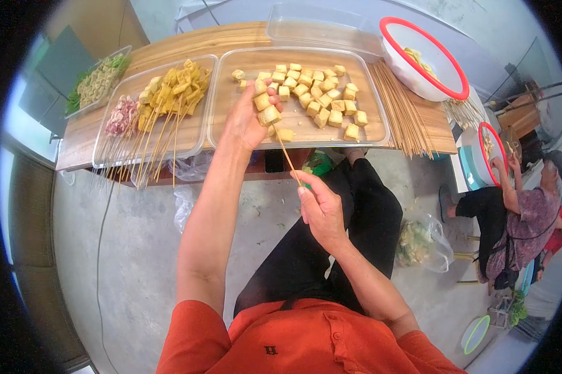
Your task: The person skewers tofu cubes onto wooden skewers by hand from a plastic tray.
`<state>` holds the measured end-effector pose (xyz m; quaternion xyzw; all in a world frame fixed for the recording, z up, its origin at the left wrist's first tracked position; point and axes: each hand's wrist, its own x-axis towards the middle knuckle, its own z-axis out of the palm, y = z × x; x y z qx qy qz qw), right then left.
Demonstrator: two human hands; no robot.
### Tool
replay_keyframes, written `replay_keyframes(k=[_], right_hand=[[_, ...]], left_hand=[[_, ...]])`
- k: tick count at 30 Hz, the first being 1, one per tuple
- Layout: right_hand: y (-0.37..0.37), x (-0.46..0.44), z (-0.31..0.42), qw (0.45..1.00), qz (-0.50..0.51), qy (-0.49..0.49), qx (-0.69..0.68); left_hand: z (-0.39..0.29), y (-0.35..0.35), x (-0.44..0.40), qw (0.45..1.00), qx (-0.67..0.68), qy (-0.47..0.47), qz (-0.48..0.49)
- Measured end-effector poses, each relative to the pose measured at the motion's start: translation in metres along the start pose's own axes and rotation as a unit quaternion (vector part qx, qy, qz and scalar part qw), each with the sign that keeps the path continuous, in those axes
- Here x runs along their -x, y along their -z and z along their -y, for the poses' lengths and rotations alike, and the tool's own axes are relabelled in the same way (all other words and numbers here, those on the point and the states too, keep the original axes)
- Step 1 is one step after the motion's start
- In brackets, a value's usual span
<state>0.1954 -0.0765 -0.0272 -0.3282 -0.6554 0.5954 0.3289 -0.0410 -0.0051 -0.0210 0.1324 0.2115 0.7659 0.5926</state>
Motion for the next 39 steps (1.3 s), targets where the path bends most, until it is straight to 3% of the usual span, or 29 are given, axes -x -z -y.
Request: replay_keyframes(k=[5, 7, 14, 19, 35, 39], right_hand=[[0.003, -0.003, 0.003, 0.992, 0.037, -0.047, -0.108], [0.004, -0.005, 0.003, 0.964, 0.056, -0.113, -0.233], [0.007, -0.009, 0.006, 0.913, 0.088, -0.144, -0.371], [0.011, -0.015, 0.000, 0.832, 0.138, -0.195, -0.500], [0.010, -0.022, -0.002, 0.812, 0.129, -0.217, -0.526], [0.017, -0.020, -0.008, 0.870, 0.126, -0.163, -0.447]], left_hand=[[0.000, -0.002, 0.001, 1.000, -0.010, -0.007, -0.020], [0.000, -0.003, 0.002, 1.000, -0.008, -0.006, -0.021], [0.000, -0.006, 0.003, 0.999, -0.014, -0.017, -0.025], [0.000, -0.005, 0.002, 0.999, -0.017, -0.019, -0.027], [0.001, 0.007, -0.004, 0.999, -0.033, -0.015, -0.007], [0.001, -0.013, 0.006, 1.000, -0.020, 0.005, -0.011]])
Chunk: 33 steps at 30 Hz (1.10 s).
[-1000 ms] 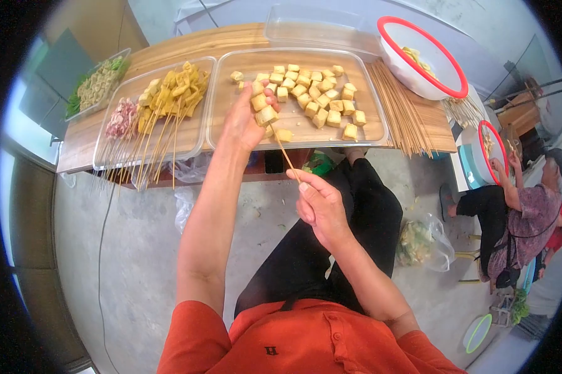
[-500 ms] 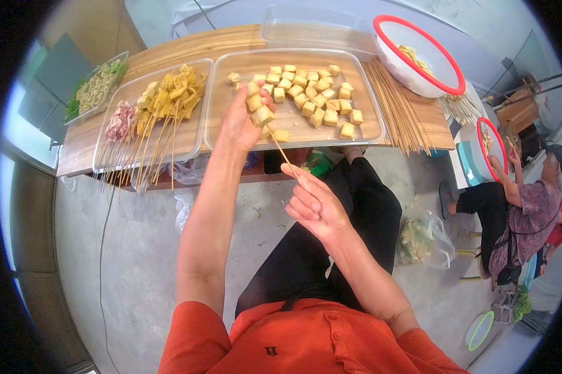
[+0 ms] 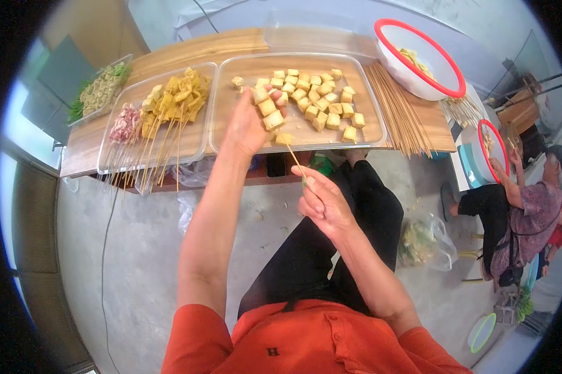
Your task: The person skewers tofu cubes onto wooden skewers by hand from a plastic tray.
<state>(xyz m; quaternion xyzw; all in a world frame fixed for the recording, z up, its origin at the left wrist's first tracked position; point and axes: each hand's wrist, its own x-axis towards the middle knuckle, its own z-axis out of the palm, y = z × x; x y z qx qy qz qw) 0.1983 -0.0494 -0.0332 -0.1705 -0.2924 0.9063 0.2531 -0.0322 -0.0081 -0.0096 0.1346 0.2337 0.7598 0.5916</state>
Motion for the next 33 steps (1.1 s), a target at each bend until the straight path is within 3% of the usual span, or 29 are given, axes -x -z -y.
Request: replay_keyframes(k=[7, 9, 15, 17, 21, 30, 33], right_hand=[[0.003, 0.004, -0.002, 0.995, -0.022, 0.039, 0.094], [0.000, 0.005, -0.003, 0.991, -0.032, 0.043, 0.121], [-0.007, 0.009, -0.008, 0.968, -0.090, 0.051, 0.227], [-0.007, 0.009, -0.010, 0.962, -0.131, 0.064, 0.231], [-0.008, 0.009, -0.004, 0.961, -0.114, 0.108, 0.229], [-0.019, 0.027, -0.002, 0.941, -0.129, 0.104, 0.297], [-0.003, 0.039, 0.003, 0.931, -0.135, 0.121, 0.317]], left_hand=[[0.002, 0.002, -0.001, 0.997, -0.074, 0.009, -0.004], [-0.001, 0.007, -0.003, 0.999, -0.018, 0.035, 0.030], [0.004, 0.003, -0.002, 1.000, -0.014, 0.009, 0.024], [0.007, 0.000, -0.002, 0.996, -0.082, -0.002, 0.022], [0.010, -0.010, 0.000, 0.973, -0.230, -0.016, 0.020], [0.000, -0.015, 0.005, 0.966, -0.256, -0.020, -0.003], [-0.045, -0.027, 0.023, 0.961, -0.268, -0.063, 0.031]])
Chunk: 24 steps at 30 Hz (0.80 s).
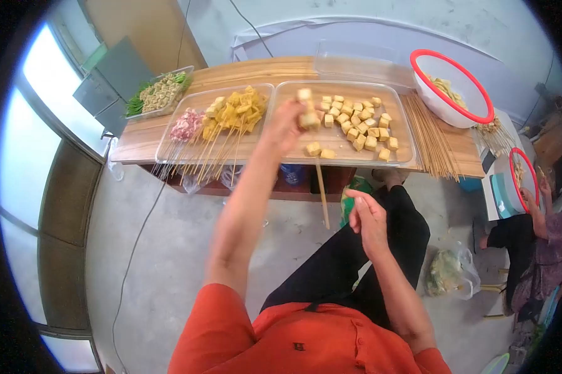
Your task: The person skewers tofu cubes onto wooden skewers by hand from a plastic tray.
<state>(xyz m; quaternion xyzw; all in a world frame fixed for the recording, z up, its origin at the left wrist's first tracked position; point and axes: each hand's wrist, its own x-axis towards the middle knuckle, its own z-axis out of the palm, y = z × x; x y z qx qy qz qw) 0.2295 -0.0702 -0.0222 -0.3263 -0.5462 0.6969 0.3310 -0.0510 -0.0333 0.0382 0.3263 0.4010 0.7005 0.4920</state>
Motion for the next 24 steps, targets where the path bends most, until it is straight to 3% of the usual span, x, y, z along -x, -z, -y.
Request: replay_keyframes(k=[2, 4, 7, 9, 10, 12, 13, 15, 18, 22, 24], right_hand=[[0.016, 0.002, -0.009, 1.000, -0.010, -0.003, -0.002], [0.026, 0.005, -0.013, 0.999, -0.035, -0.006, -0.017], [0.034, 0.010, -0.016, 0.998, -0.050, -0.010, -0.020], [0.036, 0.013, -0.017, 0.998, -0.053, -0.017, -0.022], [0.036, 0.014, -0.018, 0.998, -0.049, -0.022, -0.021], [0.035, 0.018, -0.018, 0.998, -0.046, -0.027, -0.019], [0.035, 0.019, -0.017, 0.998, -0.047, -0.028, -0.010], [0.034, 0.021, -0.015, 0.998, -0.050, -0.029, -0.001], [0.037, 0.025, -0.014, 0.998, -0.053, -0.030, 0.006], [0.037, 0.027, -0.015, 0.997, -0.064, -0.044, 0.006], [0.037, 0.029, -0.017, 0.997, -0.063, -0.051, 0.007]], left_hand=[[-0.041, 0.013, 0.007, 0.991, -0.088, -0.013, -0.098], [-0.076, 0.054, 0.000, 0.982, -0.169, -0.021, -0.080], [-0.114, 0.095, 0.000, 0.969, -0.191, -0.026, -0.157], [-0.132, 0.121, -0.002, 0.917, -0.323, -0.015, -0.231], [-0.136, 0.141, -0.008, 0.917, -0.324, -0.015, -0.230], [-0.133, 0.184, -0.024, 0.838, -0.465, -0.026, -0.284], [-0.133, 0.191, -0.027, 0.839, -0.464, -0.026, -0.282], [-0.131, 0.204, -0.034, 0.771, -0.552, 0.019, -0.318], [-0.116, 0.257, -0.057, 0.740, -0.592, -0.021, -0.318], [-0.114, 0.216, -0.042, 0.700, -0.625, -0.006, -0.346], [-0.113, 0.212, -0.047, 0.612, -0.703, -0.042, -0.361]])
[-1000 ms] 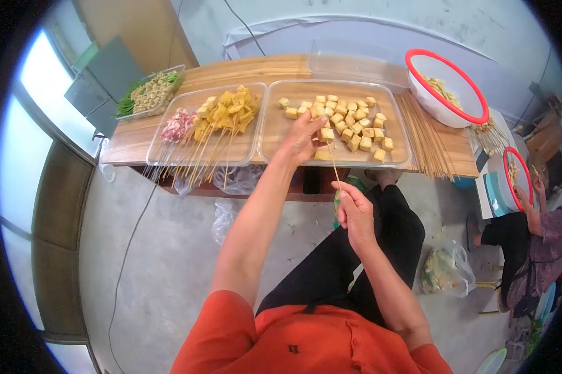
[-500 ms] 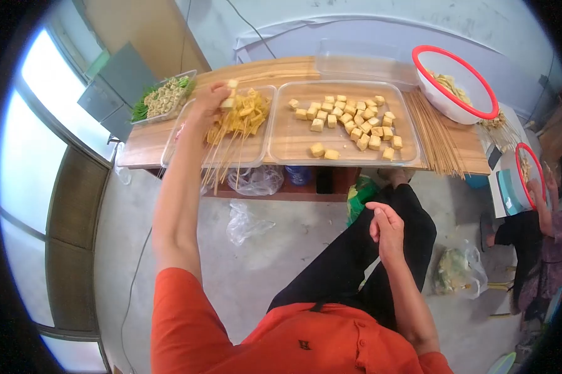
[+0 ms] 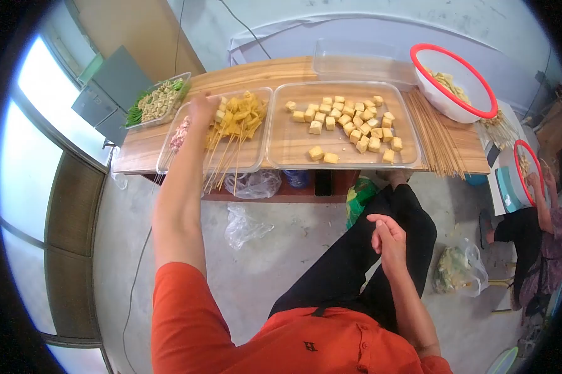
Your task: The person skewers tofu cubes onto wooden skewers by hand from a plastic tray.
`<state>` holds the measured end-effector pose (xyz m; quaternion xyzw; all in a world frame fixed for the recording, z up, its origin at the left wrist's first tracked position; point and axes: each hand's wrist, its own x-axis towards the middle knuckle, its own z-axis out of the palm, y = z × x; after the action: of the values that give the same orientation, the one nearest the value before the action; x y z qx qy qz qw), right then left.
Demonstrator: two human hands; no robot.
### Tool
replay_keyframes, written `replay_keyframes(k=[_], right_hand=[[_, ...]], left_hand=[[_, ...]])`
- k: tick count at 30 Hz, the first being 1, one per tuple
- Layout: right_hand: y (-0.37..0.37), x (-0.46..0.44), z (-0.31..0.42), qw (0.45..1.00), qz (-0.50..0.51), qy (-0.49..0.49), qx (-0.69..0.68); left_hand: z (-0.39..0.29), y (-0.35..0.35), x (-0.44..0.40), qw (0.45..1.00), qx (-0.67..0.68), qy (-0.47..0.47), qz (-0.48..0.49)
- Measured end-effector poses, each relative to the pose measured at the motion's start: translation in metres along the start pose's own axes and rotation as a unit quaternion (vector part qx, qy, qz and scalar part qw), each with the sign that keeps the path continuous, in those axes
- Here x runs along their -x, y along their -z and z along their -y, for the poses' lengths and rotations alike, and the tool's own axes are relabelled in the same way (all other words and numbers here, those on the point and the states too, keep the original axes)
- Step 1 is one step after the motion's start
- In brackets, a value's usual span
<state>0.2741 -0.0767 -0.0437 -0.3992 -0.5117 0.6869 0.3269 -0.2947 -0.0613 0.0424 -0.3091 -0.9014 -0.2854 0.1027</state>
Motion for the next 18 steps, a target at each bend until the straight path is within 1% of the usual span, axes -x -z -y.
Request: replay_keyframes(k=[1, 2, 3, 5, 7, 9, 10, 11, 12, 13, 15, 17, 18], right_hand=[[0.001, 0.000, -0.003, 1.000, 0.001, -0.003, 0.000], [0.001, 0.001, -0.006, 1.000, 0.002, -0.006, 0.000], [0.000, 0.000, -0.009, 1.000, 0.001, -0.009, 0.000], [-0.002, -0.001, -0.014, 1.000, 0.013, -0.009, -0.021], [-0.007, -0.002, -0.017, 0.999, 0.019, -0.028, -0.014], [-0.011, 0.000, -0.017, 0.999, 0.028, -0.033, 0.014], [-0.010, 0.001, -0.016, 0.998, 0.035, -0.030, 0.030], [-0.008, 0.003, -0.016, 0.998, 0.043, -0.029, 0.046], [-0.005, 0.007, -0.010, 0.997, 0.049, -0.034, 0.045], [0.002, 0.009, -0.008, 0.997, 0.042, -0.043, 0.055], [0.018, 0.011, -0.004, 0.994, 0.028, -0.020, 0.103], [0.046, 0.008, 0.000, 0.987, 0.008, 0.013, 0.157], [0.062, 0.005, 0.002, 0.985, -0.008, 0.019, 0.173]], left_hand=[[-0.012, 0.005, 0.008, 1.000, -0.001, 0.000, 0.001], [-0.027, 0.010, 0.015, 0.994, 0.024, -0.090, -0.064], [-0.047, 0.016, 0.025, 0.975, 0.051, -0.178, -0.126], [-0.095, 0.017, 0.048, 0.960, 0.149, -0.217, -0.093], [-0.136, 0.002, 0.071, 0.944, 0.164, -0.274, -0.083], [-0.166, -0.026, 0.106, 0.917, 0.191, -0.336, -0.102], [-0.180, -0.040, 0.123, 0.918, 0.201, -0.330, -0.096], [-0.191, -0.053, 0.142, 0.924, 0.181, -0.332, -0.057], [-0.195, -0.064, 0.158, 0.929, 0.161, -0.333, -0.018], [-0.193, -0.074, 0.172, 0.930, 0.172, -0.326, -0.010], [-0.196, -0.092, 0.194, 0.933, 0.137, -0.330, 0.030], [-0.190, -0.111, 0.194, 0.945, 0.068, -0.320, 0.024], [-0.188, -0.113, 0.195, 0.942, 0.075, -0.329, 0.005]])
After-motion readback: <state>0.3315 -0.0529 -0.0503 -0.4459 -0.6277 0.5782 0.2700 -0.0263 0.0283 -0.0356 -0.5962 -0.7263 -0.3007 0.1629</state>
